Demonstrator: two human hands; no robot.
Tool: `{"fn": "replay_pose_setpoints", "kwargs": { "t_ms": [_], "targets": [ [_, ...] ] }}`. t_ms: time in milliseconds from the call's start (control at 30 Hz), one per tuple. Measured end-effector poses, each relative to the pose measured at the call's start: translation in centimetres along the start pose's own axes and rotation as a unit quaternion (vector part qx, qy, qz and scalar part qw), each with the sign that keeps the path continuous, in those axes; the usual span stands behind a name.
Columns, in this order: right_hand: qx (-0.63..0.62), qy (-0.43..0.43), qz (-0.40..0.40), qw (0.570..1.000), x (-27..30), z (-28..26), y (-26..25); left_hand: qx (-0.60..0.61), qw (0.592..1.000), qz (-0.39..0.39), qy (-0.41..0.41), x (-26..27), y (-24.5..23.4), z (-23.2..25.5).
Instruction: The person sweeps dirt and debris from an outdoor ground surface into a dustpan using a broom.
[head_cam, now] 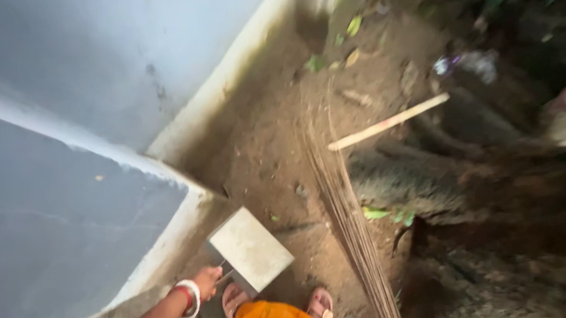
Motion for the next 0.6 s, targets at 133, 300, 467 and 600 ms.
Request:
{"fn": "replay_pose_setpoints", "kwargs": {
  "t_ms": [133,300,467,600],
  "targets": [
    [0.006,-0.021,0.018,1.0,2.5,-0.6,-4.5,0.065,0.997,-0.006,-0.03,6.9,-1.2,2.3],
    [0.017,-0.055,0.046,0.997,8.1,1.2,-9.6,0.199,0.978,-0.035,0.048,13.4,-0.8,6.9],
    [0.033,-0.079,0.062,0.994,11.9,2.2,-13.2,0.308,0.946,-0.051,0.091,20.7,-1.3,7.6],
    [0.043,-0.098,0.068,0.992,14.1,1.7,-14.3,0.337,0.93,-0.058,0.132,27.1,-2.3,7.9]
  ]
}}
Point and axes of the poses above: each hand's wrist, its own x-axis away from the middle knuckle, its own y-axis out of the palm, z = x × y, the point moved 6 cm from there along -x, towards the middle knuckle, and after that the axes turned 1 degree about y, right-handed, at the moved point
